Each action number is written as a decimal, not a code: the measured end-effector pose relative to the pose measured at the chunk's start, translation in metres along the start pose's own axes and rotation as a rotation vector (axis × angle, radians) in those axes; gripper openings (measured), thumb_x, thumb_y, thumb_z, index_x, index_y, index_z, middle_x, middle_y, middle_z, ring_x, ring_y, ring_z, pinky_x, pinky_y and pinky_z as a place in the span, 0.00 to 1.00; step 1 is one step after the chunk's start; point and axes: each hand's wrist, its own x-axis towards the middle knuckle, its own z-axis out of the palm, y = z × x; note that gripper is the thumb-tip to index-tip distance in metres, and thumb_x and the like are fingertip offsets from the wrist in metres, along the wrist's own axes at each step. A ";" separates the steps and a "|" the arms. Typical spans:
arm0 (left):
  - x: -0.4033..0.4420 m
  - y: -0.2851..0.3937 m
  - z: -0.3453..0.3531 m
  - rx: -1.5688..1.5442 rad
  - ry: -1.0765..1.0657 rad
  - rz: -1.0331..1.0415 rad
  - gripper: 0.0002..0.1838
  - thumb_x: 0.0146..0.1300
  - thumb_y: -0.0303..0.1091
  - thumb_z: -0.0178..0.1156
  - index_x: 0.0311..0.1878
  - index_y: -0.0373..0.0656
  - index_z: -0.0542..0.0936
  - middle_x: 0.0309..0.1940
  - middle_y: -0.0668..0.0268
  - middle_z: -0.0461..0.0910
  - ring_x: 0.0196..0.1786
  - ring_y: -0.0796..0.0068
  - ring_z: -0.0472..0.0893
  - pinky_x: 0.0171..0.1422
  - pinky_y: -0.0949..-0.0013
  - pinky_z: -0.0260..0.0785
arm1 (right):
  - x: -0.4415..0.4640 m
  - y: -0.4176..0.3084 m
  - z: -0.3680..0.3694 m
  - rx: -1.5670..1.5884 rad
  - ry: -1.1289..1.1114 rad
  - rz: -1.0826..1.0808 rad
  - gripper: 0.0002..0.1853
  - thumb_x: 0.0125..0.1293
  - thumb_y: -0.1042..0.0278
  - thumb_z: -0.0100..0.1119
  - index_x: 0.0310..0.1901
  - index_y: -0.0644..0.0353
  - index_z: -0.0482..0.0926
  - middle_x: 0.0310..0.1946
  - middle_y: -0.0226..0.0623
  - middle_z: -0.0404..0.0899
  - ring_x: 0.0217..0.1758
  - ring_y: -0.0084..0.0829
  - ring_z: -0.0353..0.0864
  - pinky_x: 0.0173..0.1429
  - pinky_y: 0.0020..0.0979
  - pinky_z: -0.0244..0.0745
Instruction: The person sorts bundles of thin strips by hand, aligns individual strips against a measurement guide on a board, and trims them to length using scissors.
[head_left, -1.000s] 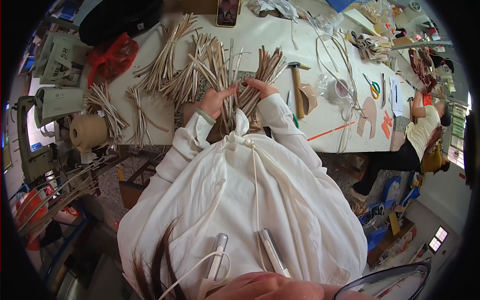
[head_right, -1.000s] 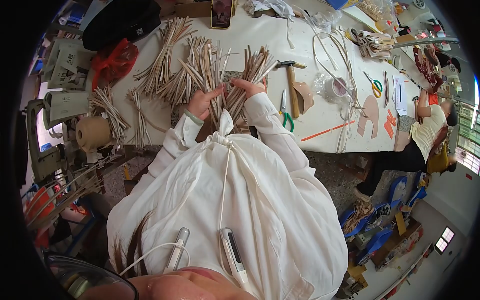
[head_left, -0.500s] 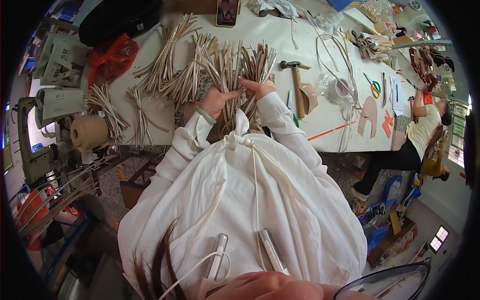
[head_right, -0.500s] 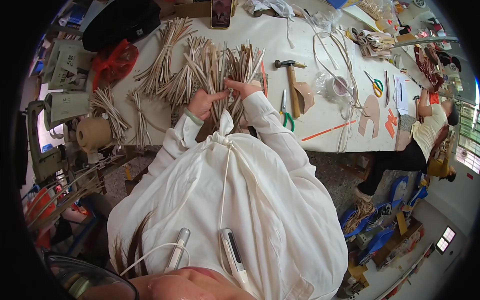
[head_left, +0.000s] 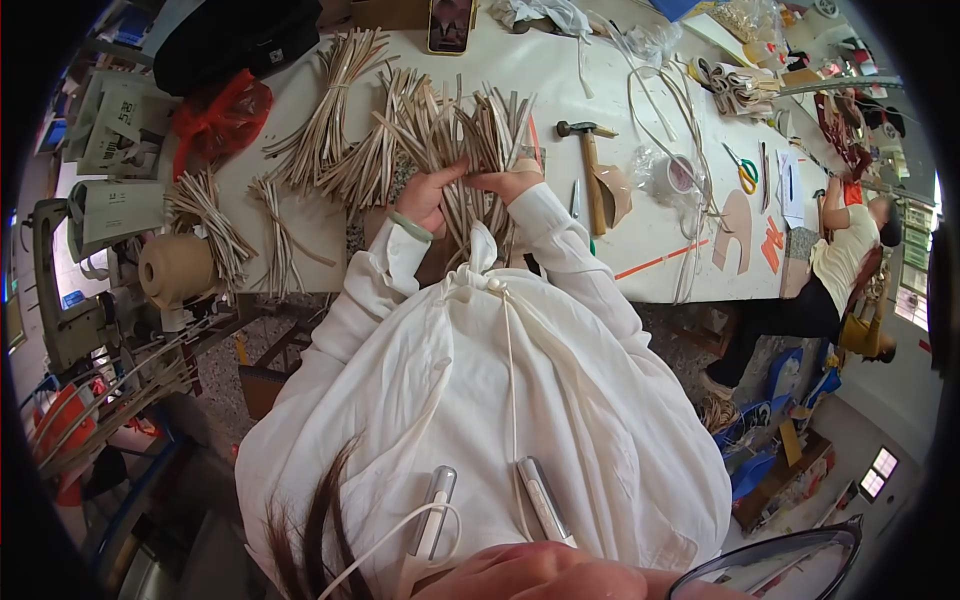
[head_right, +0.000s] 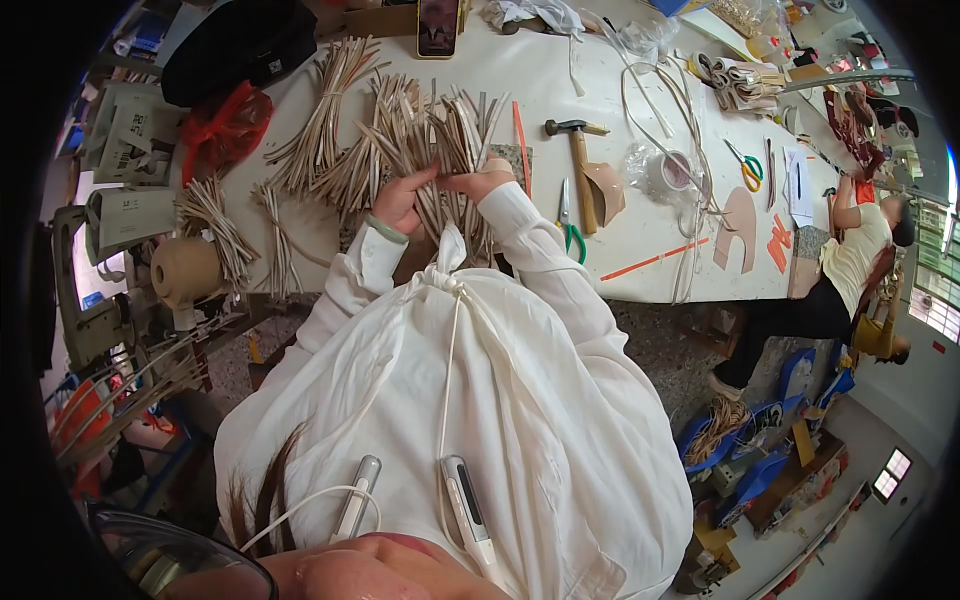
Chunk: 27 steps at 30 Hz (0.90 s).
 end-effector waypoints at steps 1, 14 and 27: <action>0.000 0.001 0.001 0.031 -0.006 0.019 0.11 0.57 0.25 0.60 0.43 0.31 0.80 0.40 0.62 0.82 0.39 0.73 0.81 0.45 0.78 0.70 | 0.002 0.002 0.002 0.034 -0.003 -0.040 0.14 0.40 0.69 0.70 0.31 0.65 0.82 0.26 0.34 0.80 0.27 0.25 0.77 0.32 0.20 0.71; -0.024 0.009 0.027 1.035 0.127 0.229 0.11 0.59 0.28 0.60 0.42 0.31 0.81 0.37 0.62 0.81 0.38 0.75 0.80 0.42 0.79 0.70 | -0.011 -0.028 -0.008 0.381 0.068 0.180 0.11 0.47 0.76 0.64 0.34 0.68 0.80 0.27 0.40 0.81 0.27 0.29 0.80 0.35 0.23 0.75; -0.017 0.009 0.011 0.236 -0.130 0.138 0.10 0.55 0.25 0.63 0.40 0.30 0.81 0.32 0.63 0.81 0.28 0.76 0.78 0.35 0.79 0.70 | -0.016 -0.034 -0.021 0.574 0.085 0.402 0.10 0.46 0.81 0.66 0.32 0.68 0.79 0.27 0.39 0.81 0.27 0.29 0.80 0.36 0.24 0.76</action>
